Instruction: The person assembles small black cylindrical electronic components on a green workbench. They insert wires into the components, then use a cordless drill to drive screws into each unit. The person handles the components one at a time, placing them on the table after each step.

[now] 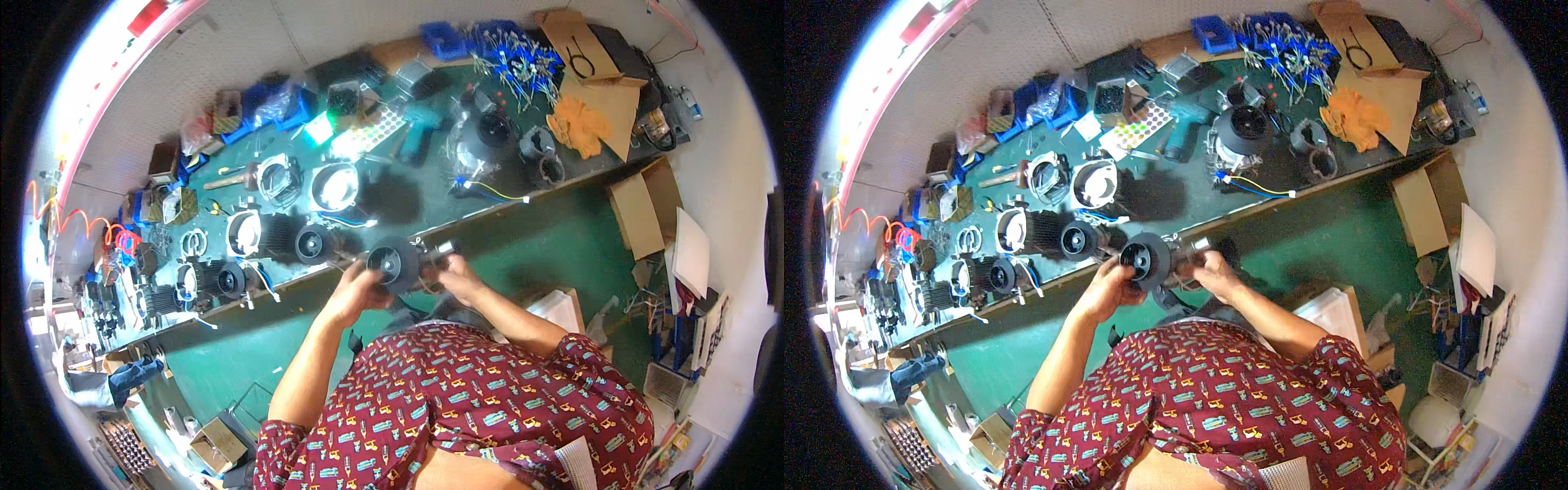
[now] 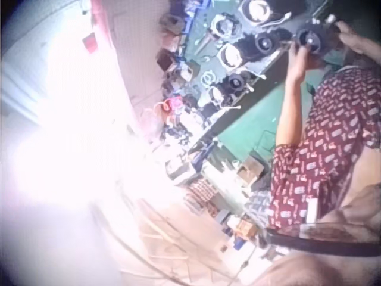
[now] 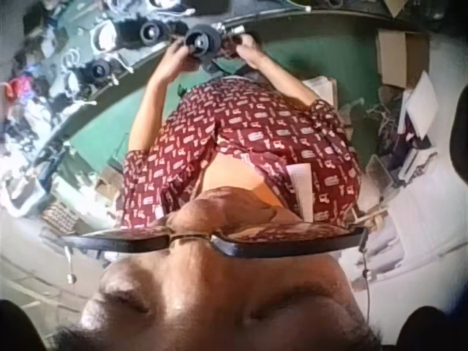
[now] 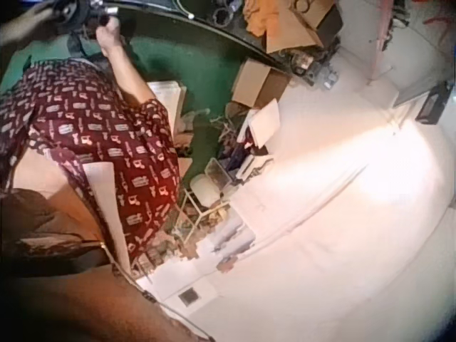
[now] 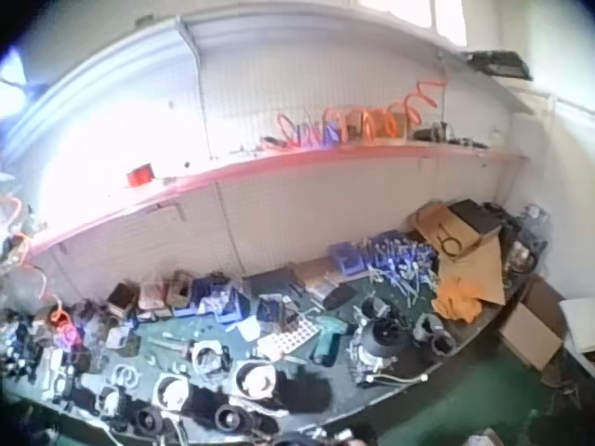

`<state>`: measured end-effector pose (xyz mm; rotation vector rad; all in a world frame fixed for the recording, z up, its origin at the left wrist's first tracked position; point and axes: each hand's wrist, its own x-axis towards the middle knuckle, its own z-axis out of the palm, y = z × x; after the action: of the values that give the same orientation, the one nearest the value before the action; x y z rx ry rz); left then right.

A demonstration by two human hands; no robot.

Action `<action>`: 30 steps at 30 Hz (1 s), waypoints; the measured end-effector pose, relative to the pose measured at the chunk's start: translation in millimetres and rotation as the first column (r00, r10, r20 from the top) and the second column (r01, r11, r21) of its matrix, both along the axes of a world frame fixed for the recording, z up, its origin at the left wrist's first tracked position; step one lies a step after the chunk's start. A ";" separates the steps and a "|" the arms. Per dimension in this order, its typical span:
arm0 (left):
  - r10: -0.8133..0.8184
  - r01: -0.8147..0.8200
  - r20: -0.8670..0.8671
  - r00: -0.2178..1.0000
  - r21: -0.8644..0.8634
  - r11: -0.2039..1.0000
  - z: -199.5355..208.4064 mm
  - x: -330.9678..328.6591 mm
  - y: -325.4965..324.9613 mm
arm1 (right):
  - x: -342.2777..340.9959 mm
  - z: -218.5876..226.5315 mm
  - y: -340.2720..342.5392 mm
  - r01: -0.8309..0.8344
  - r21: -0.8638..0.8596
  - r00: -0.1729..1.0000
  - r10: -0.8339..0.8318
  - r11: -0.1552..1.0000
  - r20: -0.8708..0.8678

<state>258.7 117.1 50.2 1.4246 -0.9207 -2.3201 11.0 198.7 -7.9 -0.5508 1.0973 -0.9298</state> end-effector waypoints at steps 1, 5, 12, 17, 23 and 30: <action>-0.102 0.110 0.122 0.987 -0.066 0.992 19.9 15.4 1.4 | 12.6 4.4 1.6 -0.021 0.027 0.999 0.022 0.999 -0.043; -0.282 0.416 0.378 0.882 -0.344 0.842 54.3 81.8 12.9 | 54.8 27.2 -18.5 -0.240 -0.026 0.968 0.237 0.970 -0.081; 0.039 0.019 0.114 0.993 -0.472 0.881 102.9 144.0 23.0 | 116.6 59.1 -65.2 -0.458 -0.334 0.889 0.419 0.824 -0.184; 0.322 -0.292 -0.013 0.947 -0.460 0.839 117.6 177.1 2.3 | 98.5 60.3 -88.5 -0.510 -0.055 0.727 0.464 0.859 0.505; 0.450 -0.460 -0.139 0.882 -0.459 0.760 124.6 150.5 -54.0 | 68.7 10.9 -99.6 -0.419 0.177 0.895 0.372 0.891 0.246; 0.249 -0.214 0.010 0.968 -0.480 0.851 89.9 72.2 -139.2 | 52.9 -43.9 -111.0 -0.007 0.128 1.000 0.004 0.992 0.027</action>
<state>330.9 -22.0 140.2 1.3223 -1.1673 -1.7168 63.9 87.7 -51.9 -0.4344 1.1222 -0.8531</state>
